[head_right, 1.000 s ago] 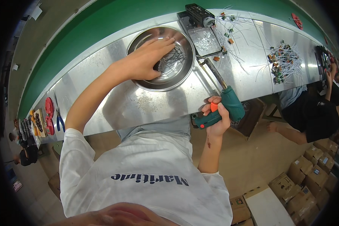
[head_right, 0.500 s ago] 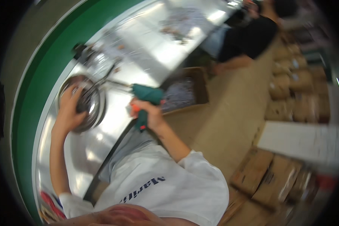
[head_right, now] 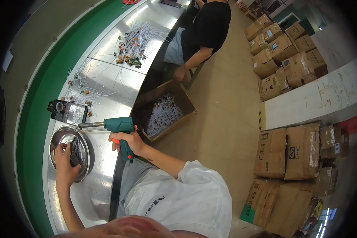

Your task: Soldering small electronic components and wires onto red circular printed circuit boards at an assembly line workbench.

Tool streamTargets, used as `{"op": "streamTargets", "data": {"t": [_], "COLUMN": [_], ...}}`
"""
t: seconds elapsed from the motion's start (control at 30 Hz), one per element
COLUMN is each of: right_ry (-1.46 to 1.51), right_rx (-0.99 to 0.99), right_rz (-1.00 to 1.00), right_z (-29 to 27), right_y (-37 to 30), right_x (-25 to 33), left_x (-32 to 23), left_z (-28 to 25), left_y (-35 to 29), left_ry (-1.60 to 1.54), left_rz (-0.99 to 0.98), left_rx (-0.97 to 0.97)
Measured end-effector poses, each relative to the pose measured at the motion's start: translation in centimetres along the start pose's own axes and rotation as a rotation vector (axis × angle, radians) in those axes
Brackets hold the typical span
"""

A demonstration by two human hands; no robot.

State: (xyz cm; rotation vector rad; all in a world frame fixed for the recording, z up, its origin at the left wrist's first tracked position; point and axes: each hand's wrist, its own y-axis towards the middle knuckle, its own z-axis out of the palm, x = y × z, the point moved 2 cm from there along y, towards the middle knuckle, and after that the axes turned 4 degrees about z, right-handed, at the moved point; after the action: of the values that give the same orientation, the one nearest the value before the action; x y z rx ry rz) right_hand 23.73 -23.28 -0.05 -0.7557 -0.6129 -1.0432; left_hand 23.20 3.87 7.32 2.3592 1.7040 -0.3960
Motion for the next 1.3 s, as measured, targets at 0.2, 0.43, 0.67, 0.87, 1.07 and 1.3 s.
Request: {"op": "streamTargets", "data": {"t": [0.2, 0.43, 0.67, 0.87, 1.07, 1.3], "right_ry": [-0.032, -0.046, -0.02, -0.084, -0.093, -0.006], "right_rx": [0.003, -0.038, 0.037, 0.01, 0.008, 0.011], "right_rz": [0.085, 0.073, 0.026, 0.013, 0.021, 0.027], "right_z": [-0.4, -1.2, -1.4, -0.8, -0.9, -1.1], "right_y": [-0.2, -0.8, -0.2, 0.0, -0.2, -0.4], "right_x": [-0.4, 0.1, -0.2, 0.1, 0.0, -0.2], "left_x": [-1.1, -1.6, 1.2, 2.9, 1.1, -0.1], "left_z": [-0.4, 0.5, -2.1, -3.7, -2.0, -1.1], "left_y": [-2.1, -1.6, -4.4, -3.8, -4.0, -3.5], "left_ry": [-0.006, -0.042, -0.08, -0.518, -0.475, -0.479], "left_rz": [-0.052, 0.09, -0.097, -0.422, -0.422, -0.402], "left_rx": [0.058, 0.009, -0.195, -0.229, -0.101, -0.092]}}
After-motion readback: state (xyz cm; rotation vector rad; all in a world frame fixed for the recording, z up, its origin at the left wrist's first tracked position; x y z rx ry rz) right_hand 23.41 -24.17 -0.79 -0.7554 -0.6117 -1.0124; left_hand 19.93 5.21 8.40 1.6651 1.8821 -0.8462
